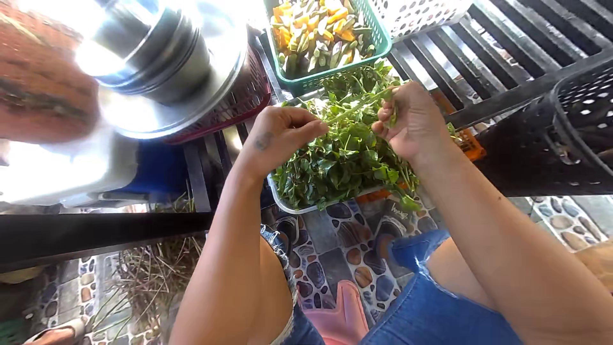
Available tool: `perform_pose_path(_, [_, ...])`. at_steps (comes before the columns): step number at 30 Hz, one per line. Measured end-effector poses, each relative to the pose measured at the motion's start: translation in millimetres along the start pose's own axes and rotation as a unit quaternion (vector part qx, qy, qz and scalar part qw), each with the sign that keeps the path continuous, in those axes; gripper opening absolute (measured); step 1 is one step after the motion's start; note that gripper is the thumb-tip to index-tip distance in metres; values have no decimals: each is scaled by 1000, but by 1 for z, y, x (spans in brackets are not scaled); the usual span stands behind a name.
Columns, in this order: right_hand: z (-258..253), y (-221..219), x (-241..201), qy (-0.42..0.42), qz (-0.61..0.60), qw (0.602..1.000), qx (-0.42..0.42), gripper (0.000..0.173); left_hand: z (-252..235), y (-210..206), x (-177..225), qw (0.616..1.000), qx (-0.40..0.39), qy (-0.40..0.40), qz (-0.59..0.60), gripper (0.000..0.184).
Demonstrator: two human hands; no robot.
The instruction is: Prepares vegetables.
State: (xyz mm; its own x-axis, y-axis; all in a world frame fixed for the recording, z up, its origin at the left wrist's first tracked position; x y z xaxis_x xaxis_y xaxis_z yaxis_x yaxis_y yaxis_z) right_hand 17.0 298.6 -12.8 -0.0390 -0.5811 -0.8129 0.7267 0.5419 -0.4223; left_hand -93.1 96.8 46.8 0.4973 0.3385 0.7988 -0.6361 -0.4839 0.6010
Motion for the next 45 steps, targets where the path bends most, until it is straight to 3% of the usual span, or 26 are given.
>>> perform_pose_path(3, [-11, 12, -11, -38, -102, 994, 21, 18, -5, -2, 3, 1000, 1, 9, -14, 19])
perform_pose_path(5, [-19, 28, -38, -2, -142, 990, 5, 19, -4, 1, 4, 1000, 14, 2, -7, 18])
perform_pose_path(7, [-13, 34, -65, 83, -61, 994, -28, 21, -3, 0, 4, 1000, 18, 9, -1, 17])
perform_pose_path(9, [2, 25, -74, 192, 122, 972, -64, 21, -5, -5, 3, 1000, 8, 23, 0, 16])
perform_pose_path(10, [11, 16, -71, 254, 223, 937, -89, 20, -6, -8, 5, 1000, -1, 24, 0, 16])
perform_pose_path(12, [29, -3, -56, 372, 410, 819, -150, 25, -8, -13, 7, 1000, -11, 21, -7, 16])
perform_pose_path(14, [40, -15, -41, 448, 513, 709, -181, 35, -9, -15, 9, 1000, -11, 14, -7, 16])
perform_pose_path(16, [41, -19, -31, 478, 542, 662, -197, 32, -10, -15, 9, 1000, -1, 15, -7, 16])
perform_pose_path(18, [40, -20, -28, 495, 546, 644, -204, 26, -10, -15, 8, 1000, 7, 19, -13, 16])
perform_pose_path(20, [40, -20, -27, 495, 550, 643, -195, 26, -10, -16, 7, 1000, 19, 14, -14, 17])
perform_pose_path(22, [38, -18, -31, 466, 527, 691, -165, 27, -11, -21, 10, 999, 27, 12, -11, 19])
perform_pose_path(23, [35, -14, -34, 428, 490, 745, -148, 26, -11, -26, 12, 1000, 26, 12, -13, 20])
perform_pose_path(25, [24, 0, -42, 283, 314, 900, -108, 19, -13, -38, 17, 1000, 16, 2, -27, 22])
perform_pose_path(26, [17, 10, -48, 212, 183, 957, -70, 20, -13, -41, 18, 999, 11, 1, -46, 23])
perform_pose_path(27, [12, 21, -56, 170, 64, 983, -29, 24, -14, -42, 17, 997, 15, 8, -71, 24])
perform_pose_path(28, [6, 34, -67, 160, -7, 987, -2, 29, -14, -40, 13, 995, 29, 25, -87, 24])
perform_pose_path(30, [1, 48, -84, 201, -28, 979, 14, 37, -15, -31, 6, 993, 75, 59, -76, 25])
perform_pose_path(33, [7, 28, -70, 277, 146, 949, -44, 28, -17, -18, -1, 985, 144, 84, 49, 23])
perform_pose_path(34, [8, 14, -54, 286, 238, 922, -102, 26, -17, -16, -4, 979, 158, 91, 88, 23])
perform_pose_path(36, [1, -11, -17, 266, 437, 828, -229, 42, -15, -11, -7, 972, 183, 103, 110, 23])
perform_pose_path(38, [-9, -17, 5, 260, 528, 768, -250, 55, -7, -2, -4, 972, 207, 80, 72, 22])
perform_pose_path(42, [-19, -4, -24, 305, 534, 771, -167, 51, 48, 36, 13, 971, 230, 24, -61, 25])
perform_pose_path(45, [-20, 18, -37, 268, 540, 788, -126, 42, 122, 60, 3, 968, 210, 62, -124, 27])
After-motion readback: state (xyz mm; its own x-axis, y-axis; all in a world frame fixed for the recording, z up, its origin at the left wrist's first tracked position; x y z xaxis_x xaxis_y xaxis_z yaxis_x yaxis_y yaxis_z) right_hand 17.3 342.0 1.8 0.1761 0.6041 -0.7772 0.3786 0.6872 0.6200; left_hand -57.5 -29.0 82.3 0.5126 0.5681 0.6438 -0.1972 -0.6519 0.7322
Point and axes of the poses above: each hand's wrist, its own z-axis away from the middle knuckle, its own y-axis out of the back of the hand, x = y × z, the point moved 6 cm from there along -z, towards the middle knuckle, and after that the axes turned 5 degrees about -z, right-handed, at the moved point
